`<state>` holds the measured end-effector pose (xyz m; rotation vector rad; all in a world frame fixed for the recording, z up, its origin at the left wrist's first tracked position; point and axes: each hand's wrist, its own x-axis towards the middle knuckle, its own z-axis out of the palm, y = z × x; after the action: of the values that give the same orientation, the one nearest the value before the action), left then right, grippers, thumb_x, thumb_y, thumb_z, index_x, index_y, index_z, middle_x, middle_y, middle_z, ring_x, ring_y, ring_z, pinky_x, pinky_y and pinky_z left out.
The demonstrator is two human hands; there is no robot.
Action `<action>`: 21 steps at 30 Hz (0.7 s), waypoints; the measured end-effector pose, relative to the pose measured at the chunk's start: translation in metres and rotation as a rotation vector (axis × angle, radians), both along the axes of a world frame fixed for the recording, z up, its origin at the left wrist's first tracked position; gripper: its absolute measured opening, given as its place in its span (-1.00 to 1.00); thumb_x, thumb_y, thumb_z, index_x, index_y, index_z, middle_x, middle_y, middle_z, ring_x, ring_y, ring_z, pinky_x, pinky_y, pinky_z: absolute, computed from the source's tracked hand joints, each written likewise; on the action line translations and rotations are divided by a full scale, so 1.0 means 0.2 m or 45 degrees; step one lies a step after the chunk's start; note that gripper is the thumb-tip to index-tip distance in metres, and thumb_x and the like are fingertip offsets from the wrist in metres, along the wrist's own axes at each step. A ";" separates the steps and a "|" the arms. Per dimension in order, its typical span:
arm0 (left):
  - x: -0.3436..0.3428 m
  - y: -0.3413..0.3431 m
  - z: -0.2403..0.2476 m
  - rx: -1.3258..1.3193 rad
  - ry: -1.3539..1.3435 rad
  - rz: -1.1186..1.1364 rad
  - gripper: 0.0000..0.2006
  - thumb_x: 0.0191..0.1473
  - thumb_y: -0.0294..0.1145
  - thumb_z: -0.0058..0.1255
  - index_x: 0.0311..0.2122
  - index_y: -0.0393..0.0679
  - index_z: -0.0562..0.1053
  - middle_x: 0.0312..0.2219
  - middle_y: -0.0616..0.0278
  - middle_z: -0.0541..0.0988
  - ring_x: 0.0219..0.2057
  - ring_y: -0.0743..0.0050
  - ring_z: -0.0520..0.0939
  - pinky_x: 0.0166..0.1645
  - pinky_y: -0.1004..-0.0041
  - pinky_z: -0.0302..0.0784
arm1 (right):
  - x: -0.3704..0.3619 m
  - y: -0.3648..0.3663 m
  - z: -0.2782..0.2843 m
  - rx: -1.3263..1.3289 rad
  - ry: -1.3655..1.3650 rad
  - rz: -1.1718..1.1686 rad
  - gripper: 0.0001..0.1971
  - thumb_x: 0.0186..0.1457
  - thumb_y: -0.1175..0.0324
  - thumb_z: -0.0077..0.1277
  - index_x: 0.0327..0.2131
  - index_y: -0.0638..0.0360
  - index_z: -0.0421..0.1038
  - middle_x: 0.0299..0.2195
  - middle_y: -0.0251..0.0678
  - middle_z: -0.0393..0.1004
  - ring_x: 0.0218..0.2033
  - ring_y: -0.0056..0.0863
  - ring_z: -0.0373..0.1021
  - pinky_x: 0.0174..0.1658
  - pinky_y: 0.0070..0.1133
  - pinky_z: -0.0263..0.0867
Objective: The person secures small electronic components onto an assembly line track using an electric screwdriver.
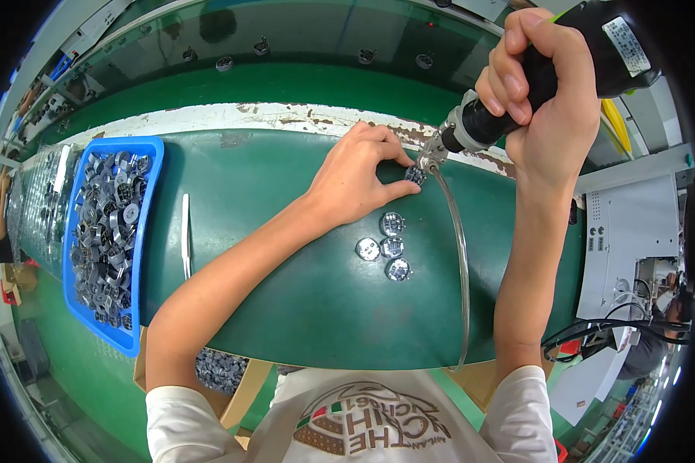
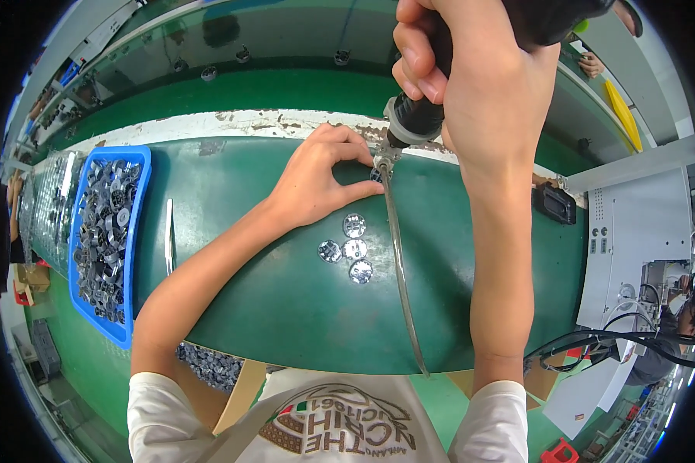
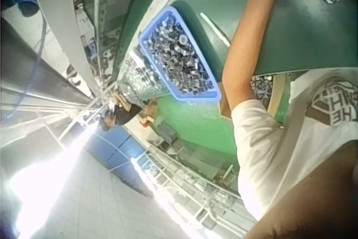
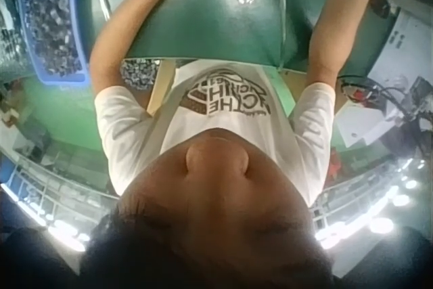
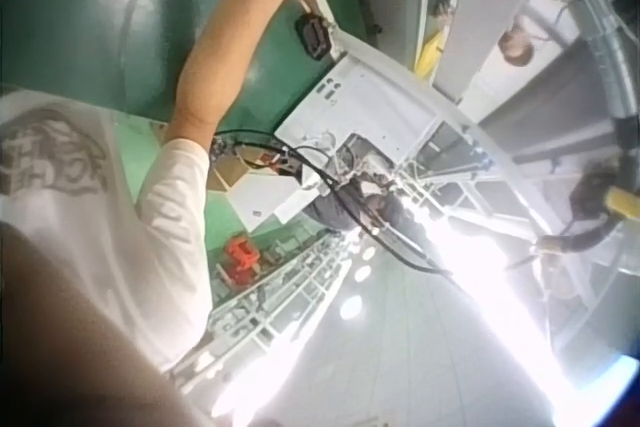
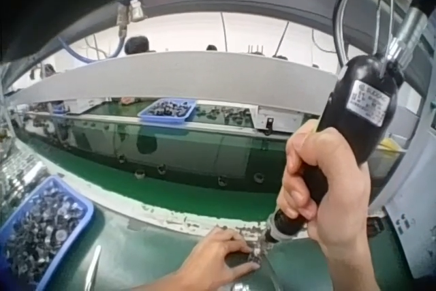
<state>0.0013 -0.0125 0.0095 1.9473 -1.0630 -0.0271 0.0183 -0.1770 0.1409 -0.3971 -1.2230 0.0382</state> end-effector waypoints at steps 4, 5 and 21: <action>0.01 0.03 -0.01 0.015 0.005 0.023 -0.68 -0.11 -0.26 0.40 -0.30 -0.24 0.60 -0.23 0.23 0.57 -0.11 0.17 0.50 0.05 0.25 0.44 | -0.20 0.06 0.05 -0.348 0.382 -0.832 -0.75 0.24 0.28 -0.13 -0.45 0.23 0.31 -0.72 -0.42 0.22 -0.80 -0.72 0.00 -0.64 -0.66 0.07; 0.01 0.03 -0.01 0.014 0.003 0.028 -0.69 -0.11 -0.27 0.40 -0.30 -0.24 0.59 -0.24 0.22 0.57 -0.12 0.17 0.50 0.05 0.25 0.44 | -0.28 0.07 0.08 -0.719 0.765 -1.668 -0.74 0.26 0.25 -0.15 -0.39 0.25 0.34 -0.68 -0.41 0.23 -0.76 -0.74 -0.01 -0.59 -0.66 0.05; 0.01 0.00 0.00 0.059 -0.038 0.013 -0.63 -0.15 -0.23 0.42 -0.21 -0.19 0.68 -0.24 0.24 0.60 -0.18 0.19 0.48 0.04 0.29 0.45 | -0.30 0.19 0.13 -0.635 0.979 -1.689 -0.71 0.23 0.35 -0.06 -0.57 0.14 0.22 -0.76 -0.41 0.21 -0.81 -0.69 0.02 -0.68 -0.65 0.09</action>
<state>0.0024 -0.0131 0.0097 2.0001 -1.0808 -0.0174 -0.0424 -0.1389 0.1678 -1.4135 -0.0122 -0.6009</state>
